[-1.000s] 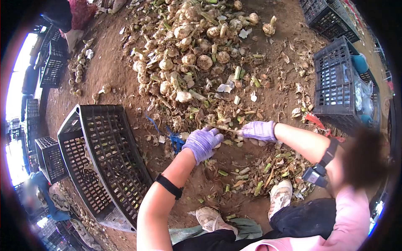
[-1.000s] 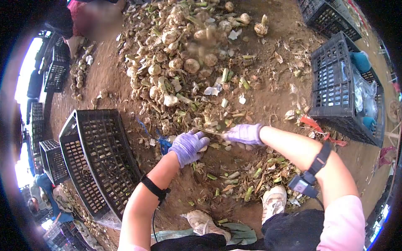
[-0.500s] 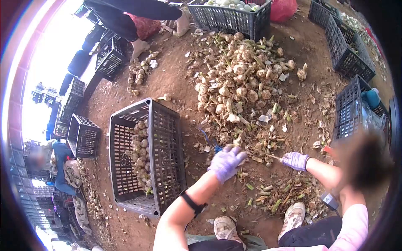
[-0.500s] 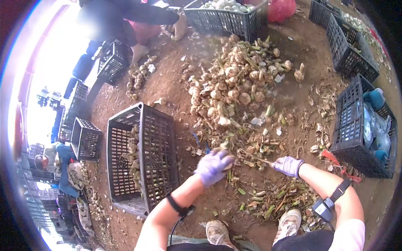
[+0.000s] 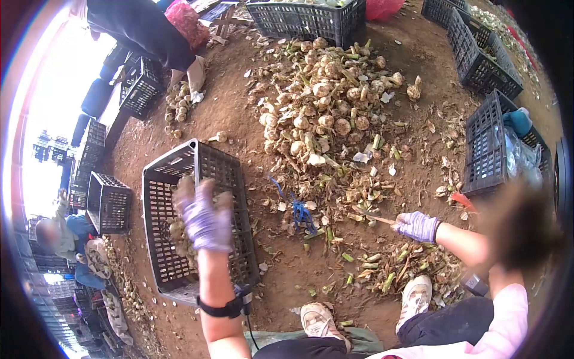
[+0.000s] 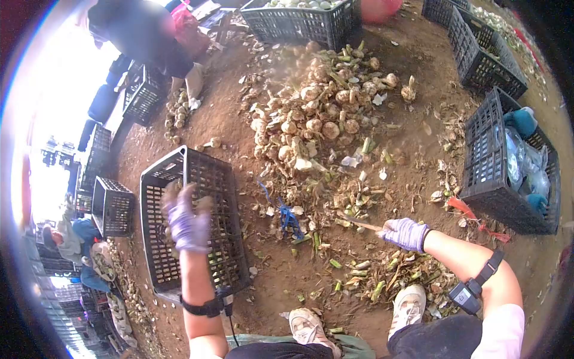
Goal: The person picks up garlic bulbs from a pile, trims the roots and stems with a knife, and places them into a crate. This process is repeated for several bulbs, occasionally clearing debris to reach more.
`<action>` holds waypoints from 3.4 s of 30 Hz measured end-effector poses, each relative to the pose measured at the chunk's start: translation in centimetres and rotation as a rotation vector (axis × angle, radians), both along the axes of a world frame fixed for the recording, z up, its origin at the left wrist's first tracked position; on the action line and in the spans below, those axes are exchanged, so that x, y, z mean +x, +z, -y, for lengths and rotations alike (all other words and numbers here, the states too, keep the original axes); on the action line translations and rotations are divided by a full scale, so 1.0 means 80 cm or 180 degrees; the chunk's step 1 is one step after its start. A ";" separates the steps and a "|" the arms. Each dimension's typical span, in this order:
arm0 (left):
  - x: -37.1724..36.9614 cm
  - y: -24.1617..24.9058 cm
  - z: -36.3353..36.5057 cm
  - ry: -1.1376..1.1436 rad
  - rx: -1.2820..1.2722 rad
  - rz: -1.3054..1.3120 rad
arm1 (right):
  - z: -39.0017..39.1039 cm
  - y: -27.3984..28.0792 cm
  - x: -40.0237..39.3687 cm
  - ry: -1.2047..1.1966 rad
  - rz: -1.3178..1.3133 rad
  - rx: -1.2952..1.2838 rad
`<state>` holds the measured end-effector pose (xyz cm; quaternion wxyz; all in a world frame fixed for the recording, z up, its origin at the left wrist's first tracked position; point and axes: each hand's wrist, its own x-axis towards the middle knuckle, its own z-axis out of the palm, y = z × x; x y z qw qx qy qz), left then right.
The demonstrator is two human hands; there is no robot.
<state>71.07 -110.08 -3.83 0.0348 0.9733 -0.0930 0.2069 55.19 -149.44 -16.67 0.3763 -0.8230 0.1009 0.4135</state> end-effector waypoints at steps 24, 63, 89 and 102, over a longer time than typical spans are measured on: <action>0.082 -0.250 0.177 -0.0553 -0.1468 -0.1642 | -0.001 -0.022 -0.018 0.0466 -0.0186 0.0359; -0.024 -0.078 0.135 -0.1021 -0.4268 -0.2364 | 0.012 0.014 -0.028 0.0416 0.0602 0.0284; 0.073 -0.216 0.150 -0.0118 -0.4478 -0.2394 | 0.005 -0.005 -0.023 0.0261 -0.0536 0.0356; 0.213 -0.246 0.114 0.0066 -0.2802 -0.1227 | 0.013 -0.017 -0.005 0.0413 -0.0882 0.0214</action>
